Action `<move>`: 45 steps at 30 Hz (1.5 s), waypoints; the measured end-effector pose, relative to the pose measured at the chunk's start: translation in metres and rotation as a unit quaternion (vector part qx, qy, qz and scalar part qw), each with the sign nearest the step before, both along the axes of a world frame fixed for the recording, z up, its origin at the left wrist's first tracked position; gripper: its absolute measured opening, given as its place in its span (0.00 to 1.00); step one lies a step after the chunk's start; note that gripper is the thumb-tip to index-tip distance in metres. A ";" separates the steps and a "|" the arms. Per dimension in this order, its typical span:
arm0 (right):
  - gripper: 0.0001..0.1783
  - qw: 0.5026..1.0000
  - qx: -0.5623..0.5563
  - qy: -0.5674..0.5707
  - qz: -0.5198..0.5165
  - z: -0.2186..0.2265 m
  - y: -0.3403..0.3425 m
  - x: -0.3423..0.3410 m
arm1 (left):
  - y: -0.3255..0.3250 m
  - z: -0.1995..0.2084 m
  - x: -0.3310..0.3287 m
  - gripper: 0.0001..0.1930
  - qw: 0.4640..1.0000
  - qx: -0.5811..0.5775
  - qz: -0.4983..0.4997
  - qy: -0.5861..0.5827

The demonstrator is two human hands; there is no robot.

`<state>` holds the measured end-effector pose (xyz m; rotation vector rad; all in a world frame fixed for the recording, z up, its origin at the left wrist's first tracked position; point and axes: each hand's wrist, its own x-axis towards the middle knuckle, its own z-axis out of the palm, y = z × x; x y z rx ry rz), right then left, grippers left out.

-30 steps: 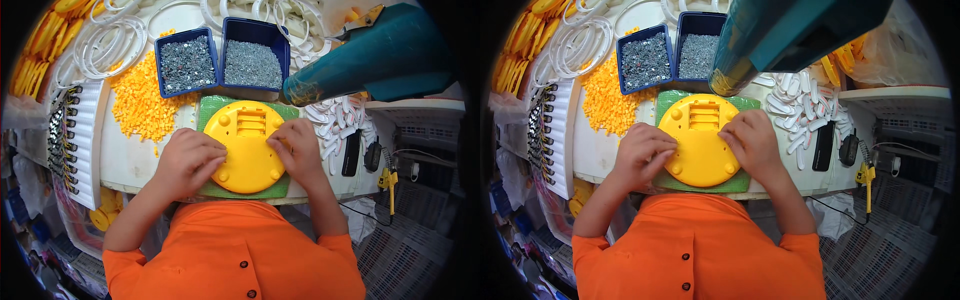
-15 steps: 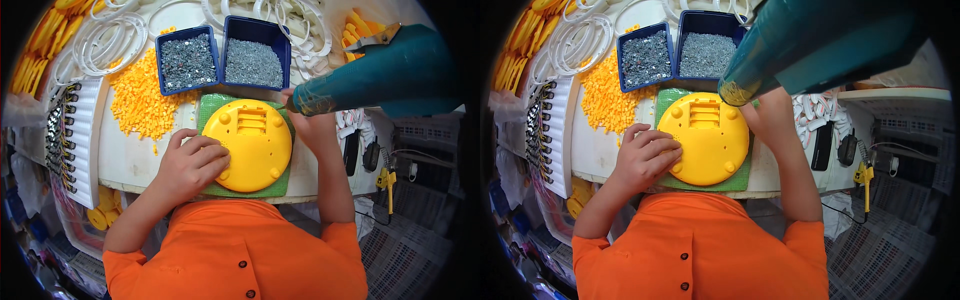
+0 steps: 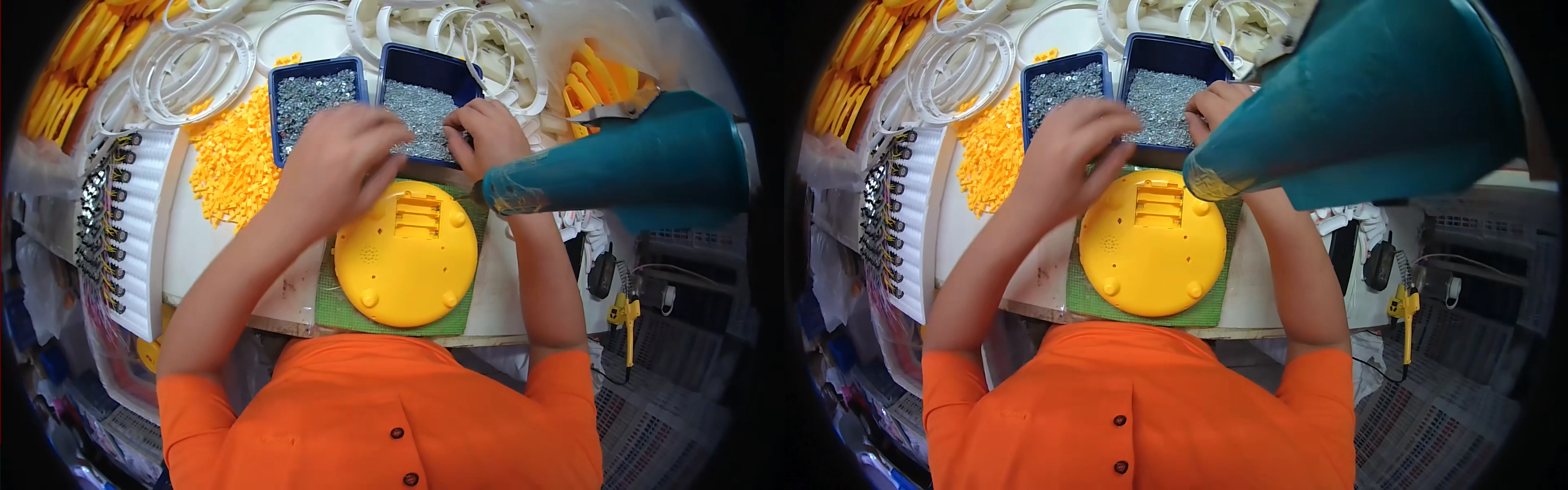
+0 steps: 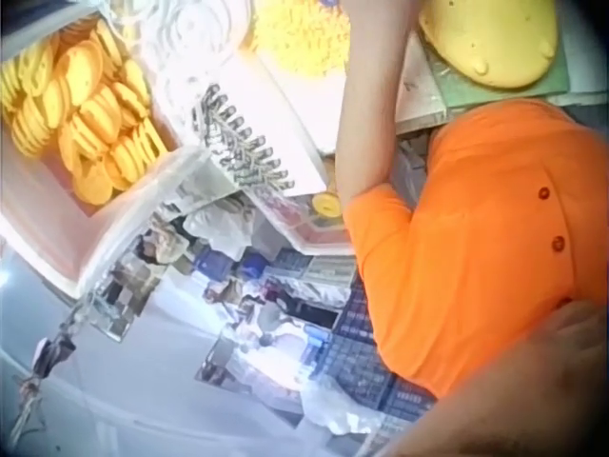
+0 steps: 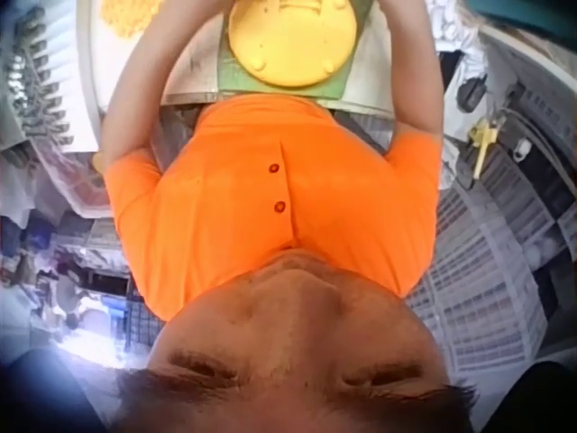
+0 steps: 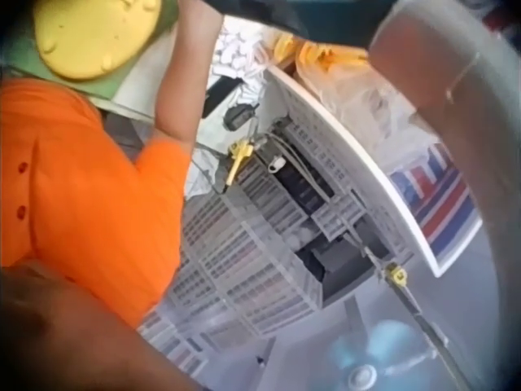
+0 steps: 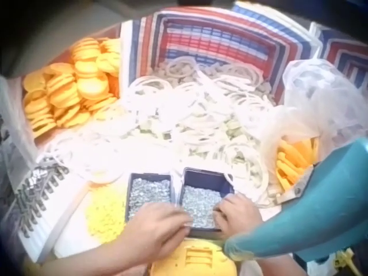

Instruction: Assembling plastic toy housings by inserting components and driving screws using an electric screwdriver.

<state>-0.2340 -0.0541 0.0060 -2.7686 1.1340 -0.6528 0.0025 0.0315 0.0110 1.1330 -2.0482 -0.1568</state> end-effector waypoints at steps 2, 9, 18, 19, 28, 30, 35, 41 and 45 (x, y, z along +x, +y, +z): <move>0.03 0.998 -0.044 -0.026 0.022 0.001 0.001 0.001 | -0.038 -0.015 -0.003 0.08 0.999 -0.020 0.022 -0.016; 0.07 0.955 0.242 -0.152 -0.079 0.015 0.068 -0.025 | -0.064 -0.035 -0.001 0.06 0.991 -0.004 0.055 -0.122; 0.13 0.947 0.296 -0.098 -0.078 0.000 0.076 -0.035 | -0.056 -0.040 -0.002 0.05 0.994 -0.020 0.069 -0.086; 0.13 0.947 0.295 -0.099 -0.077 0.001 0.076 -0.035 | -0.055 -0.040 -0.002 0.05 0.994 -0.023 0.071 -0.080; 0.12 0.910 0.387 -0.105 -0.108 0.011 0.070 -0.045 | 0.000 -0.009 0.003 0.06 0.982 0.187 0.002 0.018; 0.10 0.936 0.305 -0.166 -0.063 0.000 0.056 -0.047 | 0.013 -0.013 0.008 0.07 0.973 0.230 0.001 0.021; 0.09 0.980 0.157 -0.123 -0.018 -0.016 0.005 -0.016 | 0.023 -0.016 0.005 0.08 0.962 0.272 0.007 0.023; 0.08 0.999 -0.017 0.039 0.011 -0.011 -0.007 0.011 | 0.022 -0.014 0.005 0.09 0.967 0.251 0.016 -0.027; 0.07 0.999 0.022 0.023 -0.010 -0.005 -0.004 0.014 | 0.016 -0.005 0.007 0.10 0.964 0.252 0.001 -0.078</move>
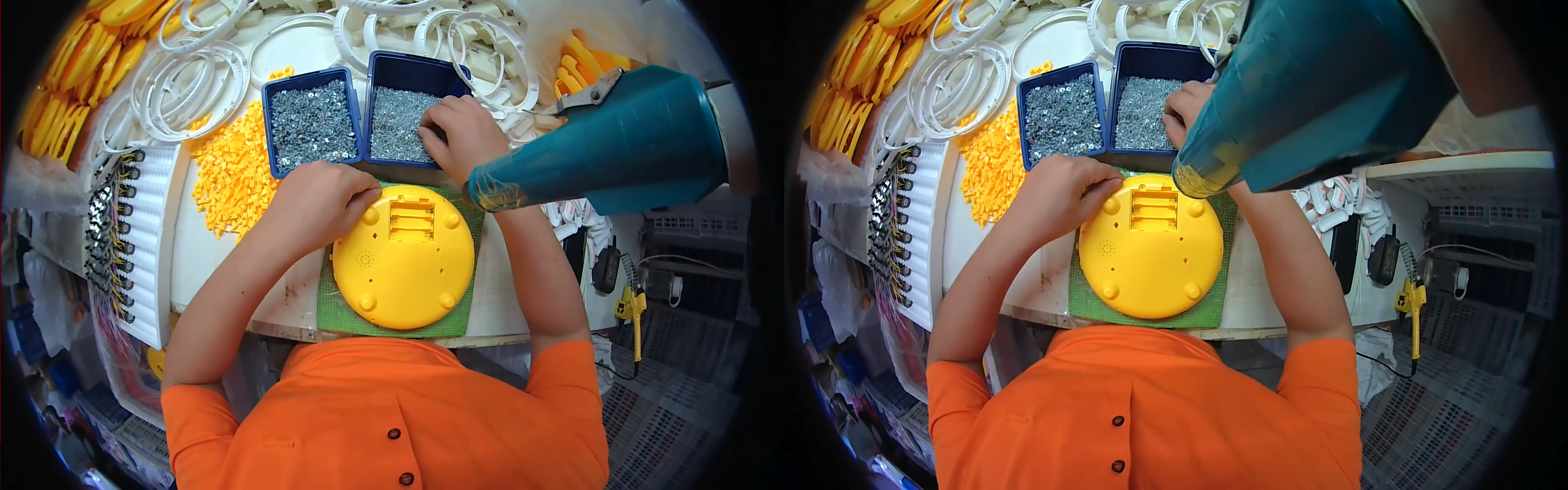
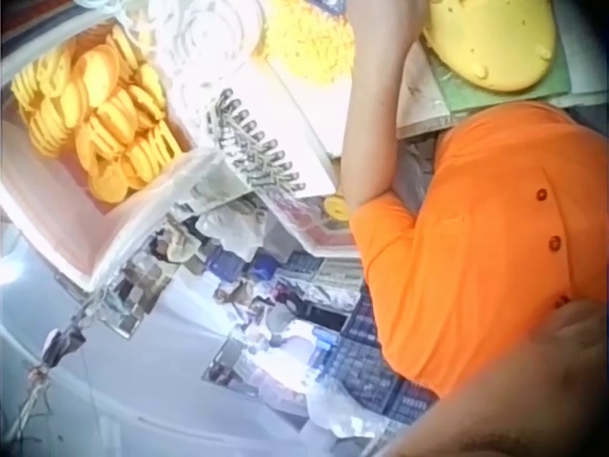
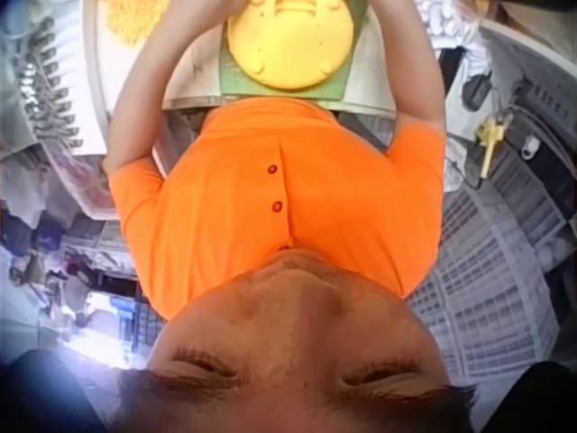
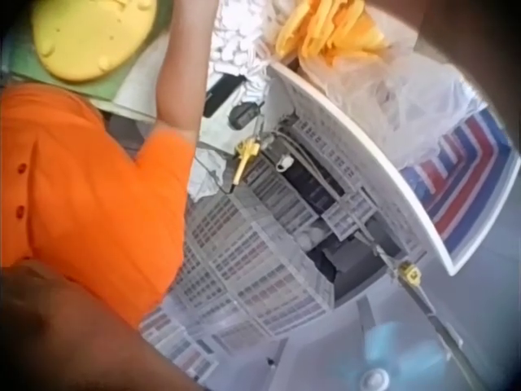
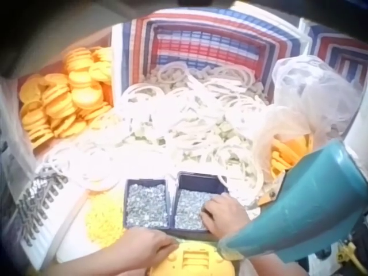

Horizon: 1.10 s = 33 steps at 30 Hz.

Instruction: Assembling plastic toy housings by inserting components and driving screws using an electric screwdriver.

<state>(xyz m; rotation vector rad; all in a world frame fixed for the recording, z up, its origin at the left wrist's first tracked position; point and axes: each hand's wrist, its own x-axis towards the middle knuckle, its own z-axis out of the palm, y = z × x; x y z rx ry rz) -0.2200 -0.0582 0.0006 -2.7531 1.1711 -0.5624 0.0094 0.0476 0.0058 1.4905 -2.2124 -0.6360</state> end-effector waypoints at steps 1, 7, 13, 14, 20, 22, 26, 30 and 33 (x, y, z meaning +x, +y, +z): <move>0.07 1.000 0.001 0.000 0.000 -0.003 -0.001 -0.003 | -0.001 0.002 0.000 0.11 1.000 0.012 -0.005 -0.015; 0.07 0.991 0.053 -0.108 0.051 -0.019 -0.007 -0.011 | 0.012 -0.002 0.006 0.12 0.998 -0.020 -0.041 -0.032; 0.06 0.994 0.046 -0.076 0.060 -0.017 -0.013 -0.010 | 0.007 0.002 0.000 0.13 0.994 -0.104 0.000 -0.012; 0.06 0.997 -0.008 -0.054 0.052 -0.014 -0.009 -0.010 | -0.003 0.001 -0.004 0.13 0.994 -0.107 0.006 -0.011; 0.07 0.995 -0.050 -0.086 0.032 -0.012 0.001 -0.018 | -0.071 -0.027 -0.017 0.09 0.943 -0.313 0.033 -0.105; 0.08 0.993 -0.021 -0.117 0.006 -0.010 0.009 -0.026 | -0.079 -0.029 -0.018 0.07 0.951 -0.291 0.029 -0.100; 0.10 0.989 0.103 -0.058 -0.091 0.016 0.041 -0.033 | -0.077 -0.034 -0.011 0.06 0.957 -0.285 0.028 -0.054; 0.09 0.972 0.129 -0.162 -0.114 0.039 0.084 -0.047 | -0.077 -0.035 -0.021 0.07 0.953 -0.293 0.055 -0.043; 0.09 0.942 0.190 -0.223 -0.164 0.032 0.114 -0.061 | -0.073 -0.038 -0.022 0.08 0.957 -0.278 0.066 -0.038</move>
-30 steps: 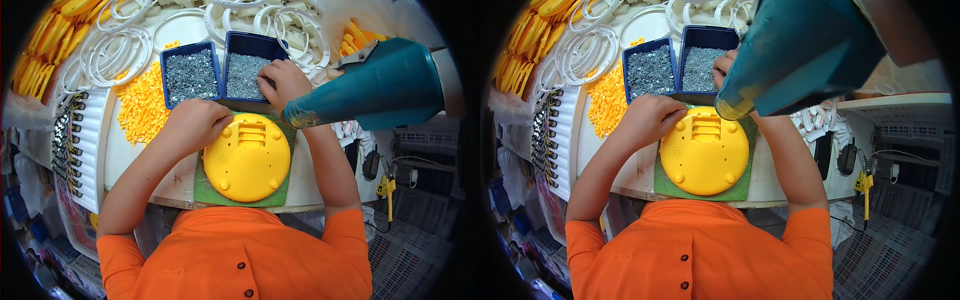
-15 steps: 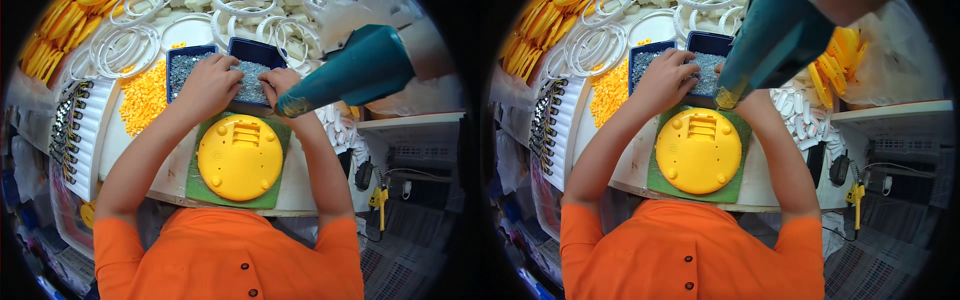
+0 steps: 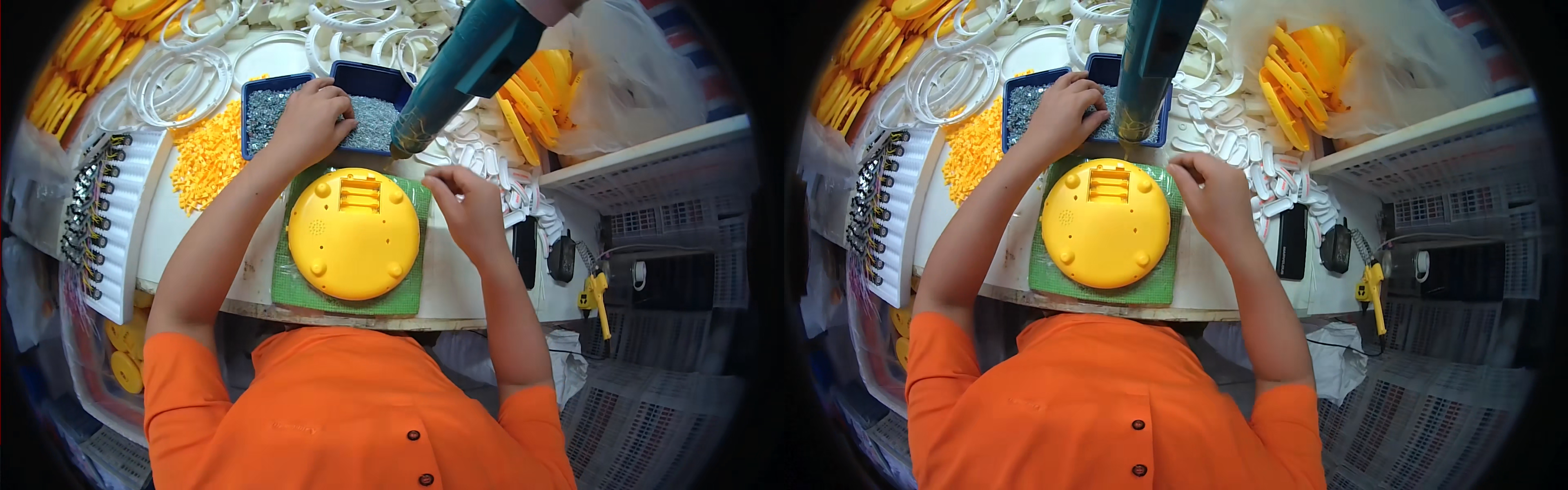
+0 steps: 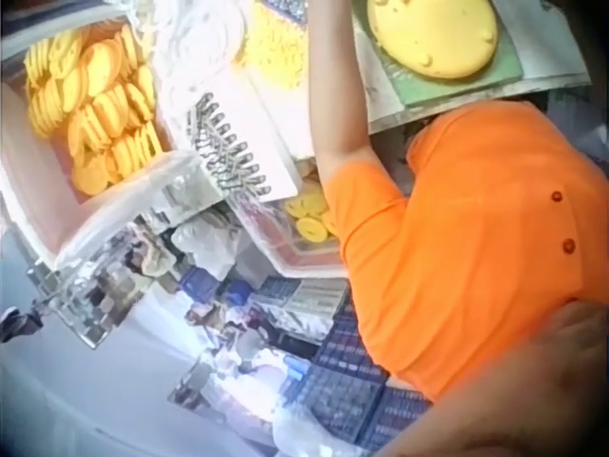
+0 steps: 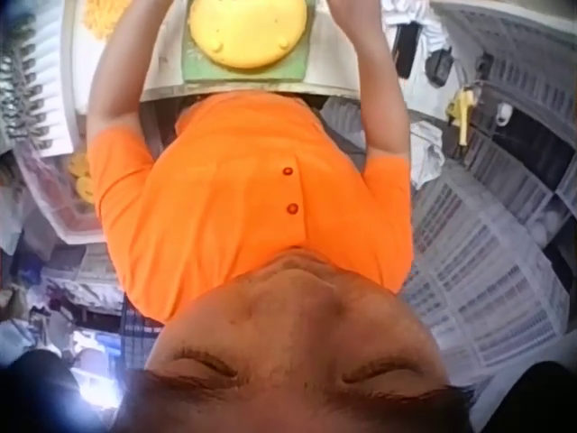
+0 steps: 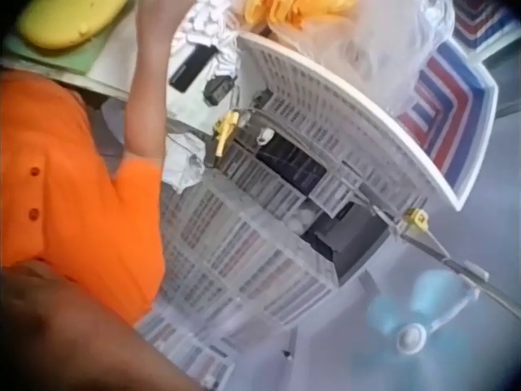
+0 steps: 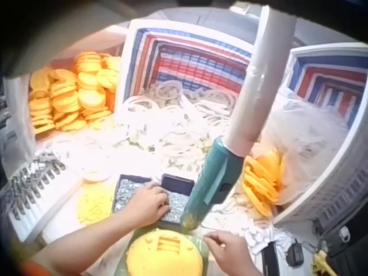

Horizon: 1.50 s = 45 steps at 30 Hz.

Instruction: Assembling plastic toy housings by inserting components and driving screws using an electric screwdriver.

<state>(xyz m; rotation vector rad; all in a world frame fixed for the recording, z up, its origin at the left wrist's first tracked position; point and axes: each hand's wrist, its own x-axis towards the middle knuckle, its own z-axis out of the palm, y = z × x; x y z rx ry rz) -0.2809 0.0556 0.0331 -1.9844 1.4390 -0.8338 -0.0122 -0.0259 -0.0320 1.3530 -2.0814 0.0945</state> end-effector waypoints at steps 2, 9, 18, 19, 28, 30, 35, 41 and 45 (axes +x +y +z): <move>0.09 1.000 0.003 -0.012 -0.015 -0.010 0.020 -0.012 | -0.002 -0.004 0.000 0.08 1.000 -0.002 -0.013 0.013; 0.05 0.980 0.048 -0.133 -0.139 -0.056 0.058 -0.006 | 0.020 0.012 0.019 0.07 0.989 0.022 -0.077 0.128; 0.07 0.941 0.077 -0.240 -0.227 -0.057 0.061 0.004 | 0.118 0.016 0.040 0.05 0.908 0.214 -0.067 0.355; 0.07 0.945 0.081 -0.234 -0.215 -0.056 0.064 0.003 | 0.127 0.014 0.044 0.05 0.900 0.229 -0.044 0.370; 0.07 0.959 0.094 -0.173 -0.204 -0.063 0.090 0.007 | 0.152 -0.002 0.055 0.05 0.809 0.305 0.007 0.503; 0.06 0.970 0.061 -0.133 -0.192 -0.056 0.088 0.014 | 0.153 -0.003 0.050 0.05 0.800 0.305 0.012 0.517; 0.06 0.982 -0.010 -0.073 -0.174 -0.059 0.087 0.016 | 0.155 -0.004 0.043 0.05 0.831 0.317 0.014 0.457; 0.07 0.986 -0.115 -0.005 -0.118 -0.062 0.085 0.004 | 0.164 -0.008 0.029 0.03 0.808 0.346 0.025 0.477; 0.07 0.981 -0.152 -0.004 -0.117 -0.057 0.054 -0.010 | 0.168 -0.018 0.027 0.03 0.839 0.301 0.005 0.454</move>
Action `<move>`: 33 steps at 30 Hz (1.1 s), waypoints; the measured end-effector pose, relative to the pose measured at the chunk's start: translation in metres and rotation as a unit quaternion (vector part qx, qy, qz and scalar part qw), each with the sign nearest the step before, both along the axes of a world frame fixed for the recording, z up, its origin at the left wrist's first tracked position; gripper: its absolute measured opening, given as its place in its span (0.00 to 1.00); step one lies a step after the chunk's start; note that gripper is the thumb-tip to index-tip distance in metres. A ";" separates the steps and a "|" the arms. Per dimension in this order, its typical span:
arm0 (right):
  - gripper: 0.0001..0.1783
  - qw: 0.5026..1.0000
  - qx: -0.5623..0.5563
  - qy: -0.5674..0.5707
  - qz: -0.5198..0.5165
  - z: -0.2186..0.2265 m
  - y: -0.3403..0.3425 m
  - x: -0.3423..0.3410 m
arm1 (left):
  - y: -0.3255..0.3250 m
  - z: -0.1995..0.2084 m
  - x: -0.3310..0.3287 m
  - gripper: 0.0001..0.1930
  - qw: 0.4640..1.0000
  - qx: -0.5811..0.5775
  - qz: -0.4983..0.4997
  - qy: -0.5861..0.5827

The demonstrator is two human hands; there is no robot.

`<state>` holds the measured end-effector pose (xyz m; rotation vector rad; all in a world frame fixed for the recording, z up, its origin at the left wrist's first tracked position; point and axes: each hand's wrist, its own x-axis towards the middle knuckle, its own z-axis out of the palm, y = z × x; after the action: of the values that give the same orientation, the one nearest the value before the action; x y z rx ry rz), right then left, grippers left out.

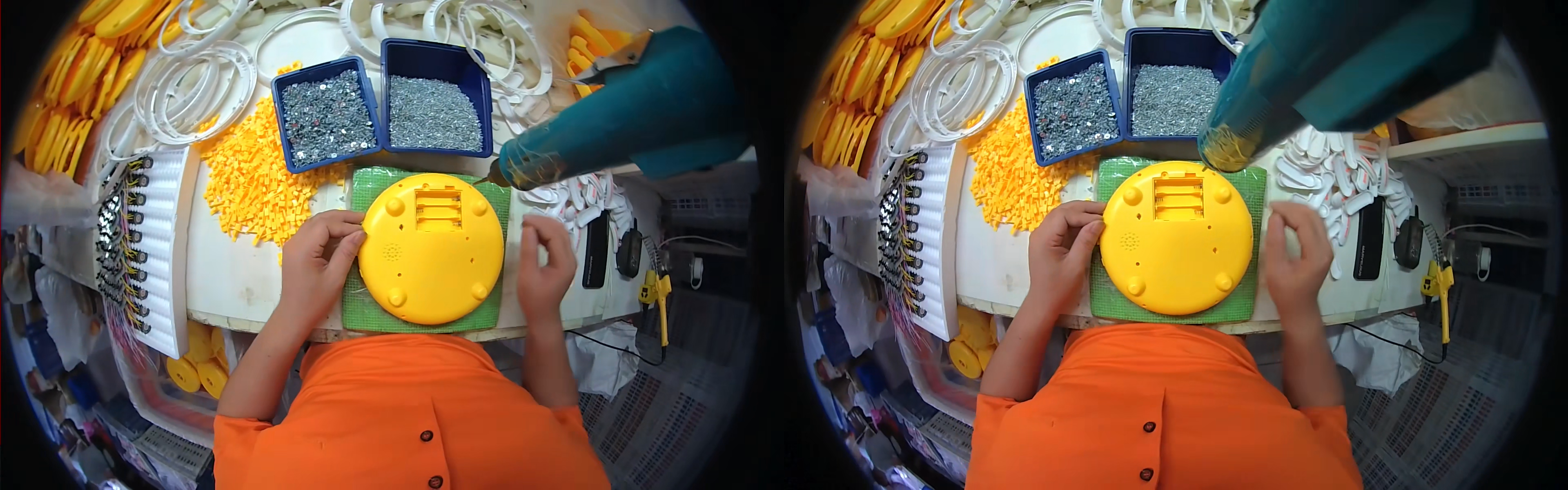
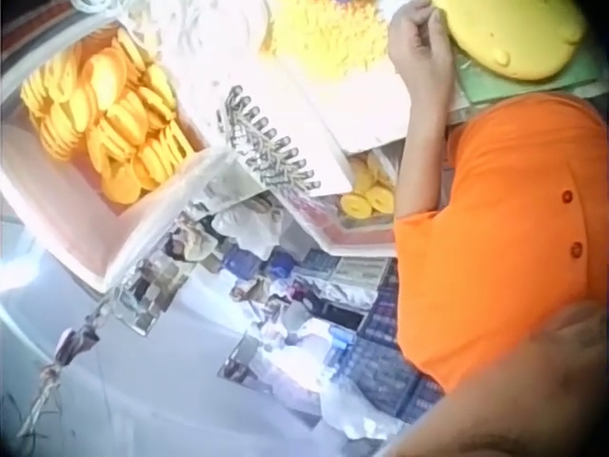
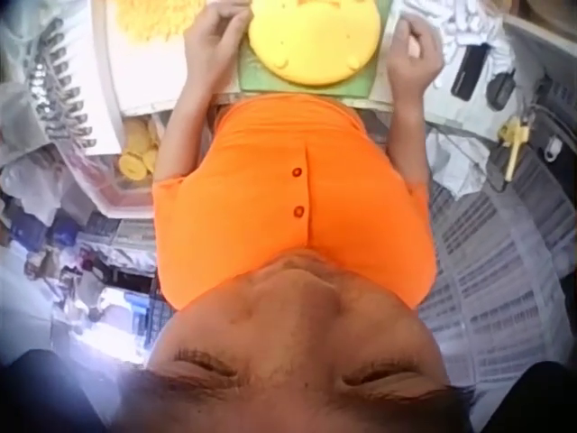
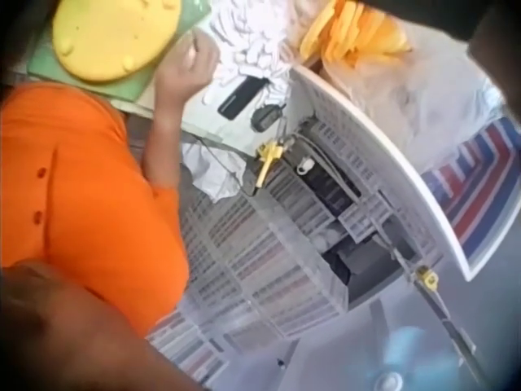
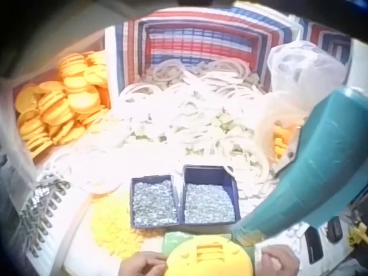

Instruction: Assembling plastic toy housings by inserting components and driving screws using an electric screwdriver.

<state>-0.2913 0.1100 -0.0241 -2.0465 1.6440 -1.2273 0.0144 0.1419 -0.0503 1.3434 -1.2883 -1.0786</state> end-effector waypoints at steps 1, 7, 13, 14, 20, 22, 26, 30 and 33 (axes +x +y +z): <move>0.07 1.000 -0.012 0.000 0.015 0.008 -0.015 0.001 | 0.001 0.000 0.000 0.03 1.000 0.003 0.004 -0.002; 0.09 0.989 0.029 0.012 0.142 0.031 -0.114 0.047 | 0.006 -0.001 0.003 0.08 0.993 -0.054 0.004 -0.105; 0.05 0.914 -0.050 0.309 0.257 0.029 -0.172 0.070 | 0.010 0.020 0.013 0.13 0.953 -0.172 -0.002 -0.251; 0.05 0.913 -0.051 0.310 0.260 0.029 -0.173 0.070 | 0.002 0.025 0.019 0.14 0.947 -0.187 0.002 -0.261; 0.05 0.938 -0.081 0.229 0.247 0.035 -0.172 0.072 | -0.109 0.062 -0.004 0.13 0.903 -0.288 -0.069 -0.313; 0.05 0.951 -0.075 0.199 0.223 0.043 -0.159 0.070 | -0.146 0.051 -0.015 0.11 0.859 -0.321 -0.069 -0.393; 0.05 0.977 -0.042 0.118 0.175 0.040 -0.109 0.036 | -0.183 0.018 -0.016 0.08 0.833 -0.321 -0.090 -0.442; 0.08 0.985 -0.021 0.086 0.150 0.052 -0.035 0.005 | -0.180 0.020 -0.017 0.08 0.841 -0.337 -0.084 -0.415; 0.09 0.985 0.021 0.054 0.164 0.039 0.017 0.002 | -0.183 0.017 -0.016 0.09 0.825 -0.366 -0.066 -0.425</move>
<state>-0.2894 0.1267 0.0149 -2.2779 1.2906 -0.9775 -0.0014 -0.0413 -0.0330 1.1245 -2.1714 0.0799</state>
